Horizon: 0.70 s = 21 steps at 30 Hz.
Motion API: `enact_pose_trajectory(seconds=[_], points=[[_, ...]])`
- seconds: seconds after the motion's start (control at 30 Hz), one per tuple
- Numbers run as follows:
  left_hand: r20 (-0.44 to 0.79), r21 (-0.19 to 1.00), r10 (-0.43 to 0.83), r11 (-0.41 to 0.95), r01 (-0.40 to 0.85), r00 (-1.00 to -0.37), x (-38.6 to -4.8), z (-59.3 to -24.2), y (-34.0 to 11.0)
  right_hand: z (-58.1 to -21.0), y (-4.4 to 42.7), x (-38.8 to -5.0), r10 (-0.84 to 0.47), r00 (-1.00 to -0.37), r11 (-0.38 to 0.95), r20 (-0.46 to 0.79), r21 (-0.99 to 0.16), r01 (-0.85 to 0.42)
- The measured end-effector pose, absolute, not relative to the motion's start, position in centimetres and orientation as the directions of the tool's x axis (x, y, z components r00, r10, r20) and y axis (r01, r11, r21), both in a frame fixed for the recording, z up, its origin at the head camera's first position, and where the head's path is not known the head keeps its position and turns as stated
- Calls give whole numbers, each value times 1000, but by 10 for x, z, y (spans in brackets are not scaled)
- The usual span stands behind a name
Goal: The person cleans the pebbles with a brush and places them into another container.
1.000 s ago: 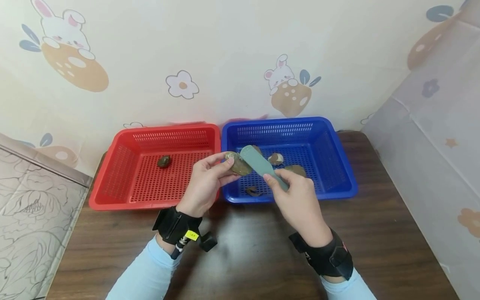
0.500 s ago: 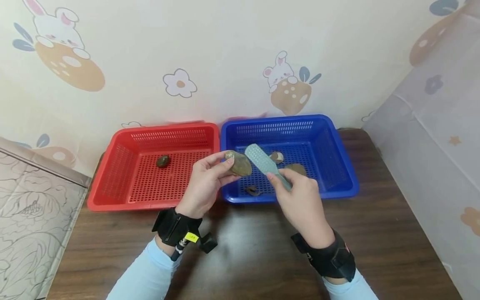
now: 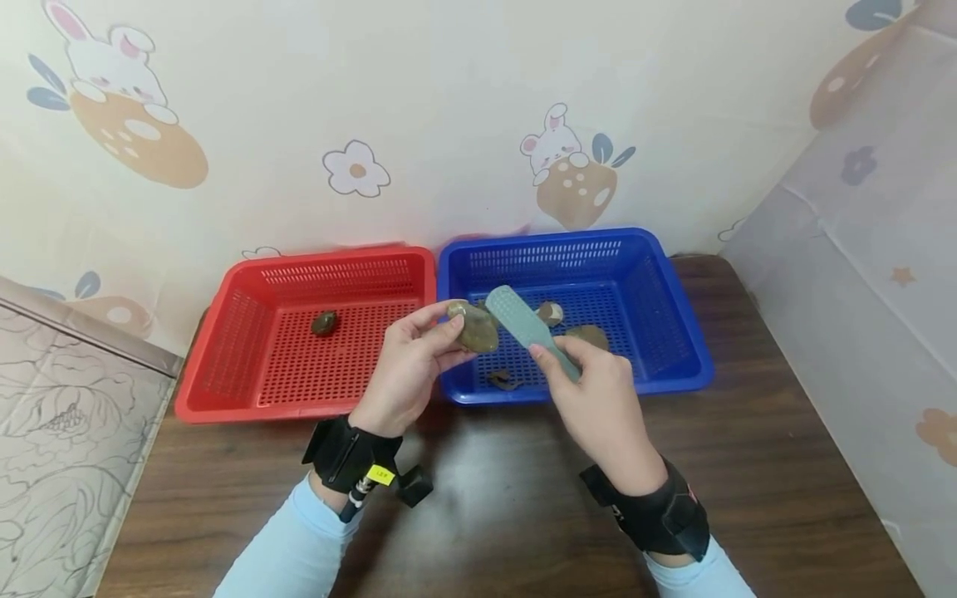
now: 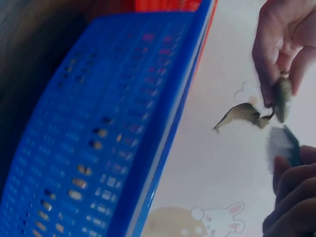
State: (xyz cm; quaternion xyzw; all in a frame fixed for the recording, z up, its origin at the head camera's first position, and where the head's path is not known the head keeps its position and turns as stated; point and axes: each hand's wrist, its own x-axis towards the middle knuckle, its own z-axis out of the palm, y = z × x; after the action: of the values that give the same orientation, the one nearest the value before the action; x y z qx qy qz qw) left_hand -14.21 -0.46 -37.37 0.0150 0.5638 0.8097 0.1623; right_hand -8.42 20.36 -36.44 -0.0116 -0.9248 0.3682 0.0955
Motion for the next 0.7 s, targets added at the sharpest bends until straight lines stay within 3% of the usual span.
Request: enact_pose_trajectory(seconds=[0.23, 0.5, 0.7], points=[[-148, 937, 277, -267, -224, -949, -141, -372, -3, -364, 202, -80, 55, -986, 688, 158, -722, -77], [-123, 938, 281, -281, -204, -952, -141, -369, -7, -363, 207, -81, 99, -975, 692, 201, -718, -78], [-96, 930, 329, -308, -203, -939, -139, -368, -9, -363, 200, -80, 54, -988, 668, 146, -741, -73]])
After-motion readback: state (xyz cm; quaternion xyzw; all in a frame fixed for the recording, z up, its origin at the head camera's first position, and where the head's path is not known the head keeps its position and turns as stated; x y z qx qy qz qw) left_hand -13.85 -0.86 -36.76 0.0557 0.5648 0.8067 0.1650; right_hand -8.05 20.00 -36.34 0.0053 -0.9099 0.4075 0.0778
